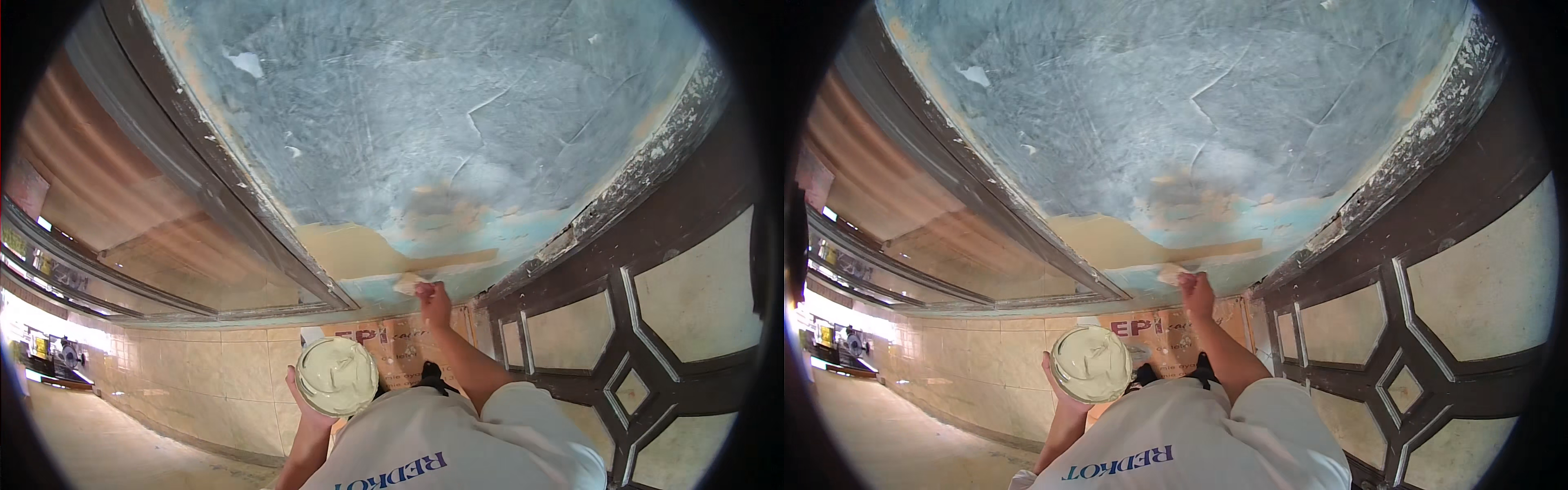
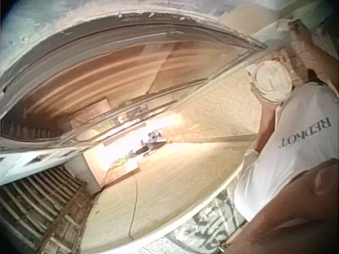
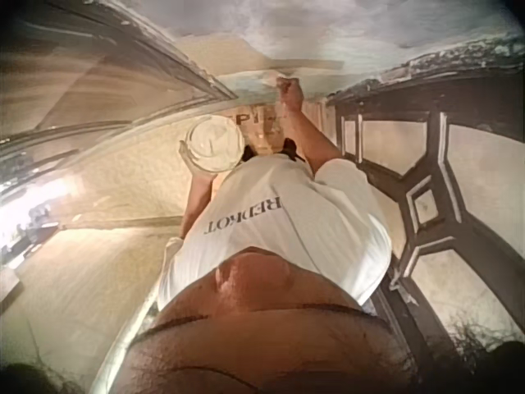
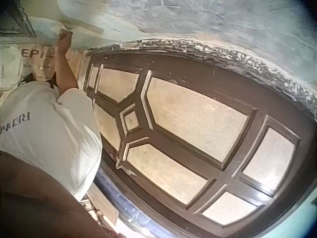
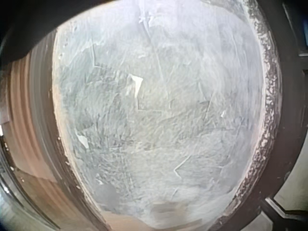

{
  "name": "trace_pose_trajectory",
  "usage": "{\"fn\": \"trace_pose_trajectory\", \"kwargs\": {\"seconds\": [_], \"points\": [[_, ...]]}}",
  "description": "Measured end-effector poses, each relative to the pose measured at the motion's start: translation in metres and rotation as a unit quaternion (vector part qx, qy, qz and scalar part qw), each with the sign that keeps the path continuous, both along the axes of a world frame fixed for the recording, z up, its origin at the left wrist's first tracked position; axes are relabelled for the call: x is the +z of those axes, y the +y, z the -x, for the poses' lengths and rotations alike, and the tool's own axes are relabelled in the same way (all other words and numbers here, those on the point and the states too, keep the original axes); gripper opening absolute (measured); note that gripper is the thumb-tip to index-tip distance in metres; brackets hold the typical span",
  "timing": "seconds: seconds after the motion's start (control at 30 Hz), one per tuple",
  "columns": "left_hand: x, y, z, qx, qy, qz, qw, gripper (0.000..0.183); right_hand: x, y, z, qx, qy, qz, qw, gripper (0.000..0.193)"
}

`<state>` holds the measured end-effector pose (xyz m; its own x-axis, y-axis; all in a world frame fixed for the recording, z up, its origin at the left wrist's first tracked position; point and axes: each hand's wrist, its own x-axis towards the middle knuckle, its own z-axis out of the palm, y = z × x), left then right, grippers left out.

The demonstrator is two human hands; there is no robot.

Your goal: The person applies plaster to a wall surface with a putty knife to patch a damaged area.

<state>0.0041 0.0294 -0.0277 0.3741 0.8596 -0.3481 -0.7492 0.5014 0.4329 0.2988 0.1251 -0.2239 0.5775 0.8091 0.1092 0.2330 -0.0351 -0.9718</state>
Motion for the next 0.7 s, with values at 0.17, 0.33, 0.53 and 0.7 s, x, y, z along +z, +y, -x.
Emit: {"fn": "trace_pose_trajectory", "kwargs": {"seconds": [0.17, 0.33, 0.53, 0.7], "points": [[0.001, -0.001, -0.021, -0.004, 0.009, -0.024, 1.0, 0.084, 0.027, 0.019, 0.001, -0.004, -0.139, 0.029, 0.99, 0.037], [-0.01, -0.002, -0.038, -0.018, -0.018, -0.01, 1.0, 0.083, -0.002, 0.006, -0.108, -0.043, -0.011, -0.058, 0.997, 0.024], [-0.021, 0.004, -0.071, -0.045, -0.019, -0.001, 0.999, 0.082, -0.06, -0.045, -0.191, -0.127, -0.014, -0.027, 0.991, 0.019], [-0.027, 0.0, -0.093, -0.037, 0.0, 0.003, 0.999, 0.081, 0.006, -0.031, -0.125, -0.061, -0.189, 0.091, 0.976, 0.032]]}}
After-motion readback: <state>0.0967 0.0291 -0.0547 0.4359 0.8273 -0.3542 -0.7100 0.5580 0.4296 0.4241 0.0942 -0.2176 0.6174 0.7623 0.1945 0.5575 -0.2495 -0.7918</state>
